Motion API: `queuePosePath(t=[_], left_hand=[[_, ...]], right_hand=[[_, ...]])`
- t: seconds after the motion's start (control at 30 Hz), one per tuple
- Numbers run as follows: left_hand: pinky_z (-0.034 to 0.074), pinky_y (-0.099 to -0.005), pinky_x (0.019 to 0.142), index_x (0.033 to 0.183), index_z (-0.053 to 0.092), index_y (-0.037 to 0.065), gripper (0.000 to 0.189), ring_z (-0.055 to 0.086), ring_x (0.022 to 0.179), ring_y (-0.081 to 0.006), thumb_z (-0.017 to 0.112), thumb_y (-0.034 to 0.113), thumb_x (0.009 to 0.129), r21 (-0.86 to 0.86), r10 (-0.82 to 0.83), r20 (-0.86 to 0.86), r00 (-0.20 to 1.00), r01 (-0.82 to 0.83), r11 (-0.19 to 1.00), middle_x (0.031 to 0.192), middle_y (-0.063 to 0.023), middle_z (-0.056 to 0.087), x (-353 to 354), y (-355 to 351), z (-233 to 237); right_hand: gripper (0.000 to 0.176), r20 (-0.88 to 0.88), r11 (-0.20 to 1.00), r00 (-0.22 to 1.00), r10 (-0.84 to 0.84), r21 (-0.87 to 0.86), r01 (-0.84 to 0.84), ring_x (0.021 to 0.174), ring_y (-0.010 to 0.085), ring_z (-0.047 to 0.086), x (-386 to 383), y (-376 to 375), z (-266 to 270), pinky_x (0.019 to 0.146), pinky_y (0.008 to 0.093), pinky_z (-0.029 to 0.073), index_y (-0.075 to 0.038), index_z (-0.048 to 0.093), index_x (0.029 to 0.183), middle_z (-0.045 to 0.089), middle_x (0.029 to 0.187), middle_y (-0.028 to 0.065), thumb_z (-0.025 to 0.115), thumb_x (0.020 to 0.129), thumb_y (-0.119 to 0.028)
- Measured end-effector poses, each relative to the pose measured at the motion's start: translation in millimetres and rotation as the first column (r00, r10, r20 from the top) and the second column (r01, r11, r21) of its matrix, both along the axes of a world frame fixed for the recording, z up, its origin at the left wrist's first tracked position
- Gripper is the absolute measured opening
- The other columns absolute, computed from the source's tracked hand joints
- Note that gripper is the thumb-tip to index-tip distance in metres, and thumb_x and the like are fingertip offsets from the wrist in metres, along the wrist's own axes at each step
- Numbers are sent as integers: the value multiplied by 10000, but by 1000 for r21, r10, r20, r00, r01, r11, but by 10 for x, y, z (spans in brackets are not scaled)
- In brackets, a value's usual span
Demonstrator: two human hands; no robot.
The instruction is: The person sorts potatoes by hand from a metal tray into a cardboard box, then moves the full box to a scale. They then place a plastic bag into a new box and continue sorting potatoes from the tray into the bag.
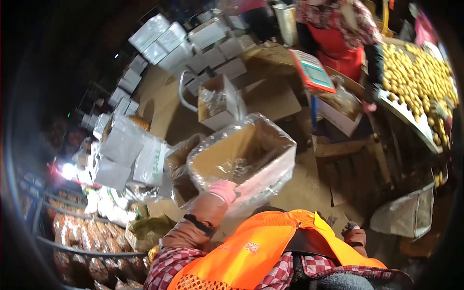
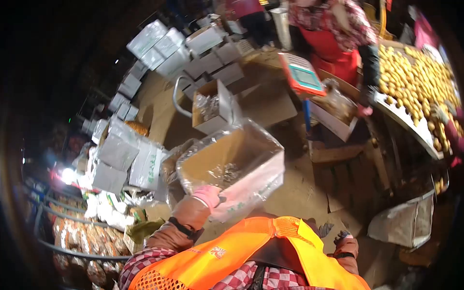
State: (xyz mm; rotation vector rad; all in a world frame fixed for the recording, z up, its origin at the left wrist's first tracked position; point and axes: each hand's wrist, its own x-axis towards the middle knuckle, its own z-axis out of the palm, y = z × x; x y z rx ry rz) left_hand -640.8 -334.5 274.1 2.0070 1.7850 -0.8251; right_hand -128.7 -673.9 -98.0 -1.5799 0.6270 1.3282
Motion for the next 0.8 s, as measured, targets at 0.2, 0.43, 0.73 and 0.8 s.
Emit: queuePosePath(t=[0.2, 0.43, 0.73, 0.8], left_hand=[[519, -447, 907, 1055, 725, 143, 327, 657, 1073, -345, 582, 369, 867, -131, -371, 40, 928, 373, 918, 1105, -162, 698, 1442, 83, -462], [512, -448, 932, 1069, 731, 143, 305, 652, 1078, -349, 569, 309, 871, -47, -511, 214, 832, 531, 846, 1122, -169, 691, 2722, 433, -1009], [501, -464, 937, 1104, 697, 112, 318, 627, 1099, -385, 521, 274, 894, 49, -283, 363, 888, 285, 957, 1140, -204, 668, 4015, 1210, -1902], [503, -460, 934, 1093, 693, 103, 307, 631, 1088, -387, 536, 273, 891, 38, -184, 457, 870, 188, 981, 1130, -205, 672, 4345, 1409, -1917]], right_hand=[[226, 87, 983, 983, -164, -65, 170, 703, 298, 556, 320, -889, -279, 588, 458, 490, -232, 604, 1087, 625, 961, 63, 661, 879, -298], [153, 105, 961, 988, -113, -241, 135, 749, 198, 682, -152, -929, 1002, 623, 324, 556, -131, 720, 924, 708, 855, 62, 673, 902, -275], [137, 229, 887, 901, -370, -203, 416, 748, 287, 687, -54, -988, 985, 678, 430, 592, -139, 703, 954, 710, 886, 110, 692, 878, -253], [148, 211, 861, 861, -463, -122, 493, 728, 310, 679, 96, -1043, 830, 650, 467, 585, -144, 701, 943, 702, 862, 115, 709, 870, -273]])
